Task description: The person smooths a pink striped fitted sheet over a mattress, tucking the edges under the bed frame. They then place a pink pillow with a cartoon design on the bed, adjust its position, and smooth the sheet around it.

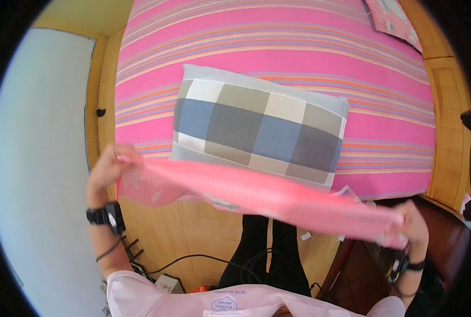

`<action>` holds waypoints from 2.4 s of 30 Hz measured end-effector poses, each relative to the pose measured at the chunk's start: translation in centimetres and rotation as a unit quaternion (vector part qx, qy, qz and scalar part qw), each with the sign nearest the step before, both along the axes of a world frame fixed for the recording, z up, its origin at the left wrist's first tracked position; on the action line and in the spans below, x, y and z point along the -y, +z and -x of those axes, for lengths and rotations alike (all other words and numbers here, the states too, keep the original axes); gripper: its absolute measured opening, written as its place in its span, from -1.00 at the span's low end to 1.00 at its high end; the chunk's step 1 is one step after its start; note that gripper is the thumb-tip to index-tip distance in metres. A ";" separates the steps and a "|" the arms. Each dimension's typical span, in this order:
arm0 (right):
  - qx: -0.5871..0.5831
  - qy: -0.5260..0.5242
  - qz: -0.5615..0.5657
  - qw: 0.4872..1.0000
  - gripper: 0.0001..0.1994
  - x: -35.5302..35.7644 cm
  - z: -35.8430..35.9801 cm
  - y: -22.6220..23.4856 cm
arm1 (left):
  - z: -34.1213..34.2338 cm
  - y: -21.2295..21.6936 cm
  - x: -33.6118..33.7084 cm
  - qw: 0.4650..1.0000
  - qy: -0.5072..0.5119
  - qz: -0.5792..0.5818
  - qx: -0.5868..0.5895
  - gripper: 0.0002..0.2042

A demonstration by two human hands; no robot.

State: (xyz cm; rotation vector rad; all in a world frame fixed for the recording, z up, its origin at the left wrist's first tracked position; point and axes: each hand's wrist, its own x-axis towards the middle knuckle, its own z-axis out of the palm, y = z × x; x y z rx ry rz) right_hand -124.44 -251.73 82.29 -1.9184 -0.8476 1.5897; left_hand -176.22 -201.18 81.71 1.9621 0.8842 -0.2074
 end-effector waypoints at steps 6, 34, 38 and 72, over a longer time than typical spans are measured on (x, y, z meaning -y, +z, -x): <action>0.337 -0.021 -0.174 0.925 -0.65 -13.1 -6.7 -10.6 | -12.6 -7.6 -12.8 0.914 0.038 -0.400 0.044 -0.79; 0.413 -0.366 0.068 0.831 -0.61 -1.2 10.2 -31.6 | 10.3 -38.9 1.4 0.799 0.597 0.048 -0.054 -0.34; 0.413 -0.392 0.166 0.805 -0.57 0.5 11.2 -32.4 | 12.0 -36.9 3.1 0.806 0.529 -0.129 -0.233 -0.43; 0.553 0.094 -0.033 0.827 -0.10 -29.4 6.2 -32.7 | -23.9 -33.2 -1.7 0.870 -0.163 -0.464 -0.042 -0.21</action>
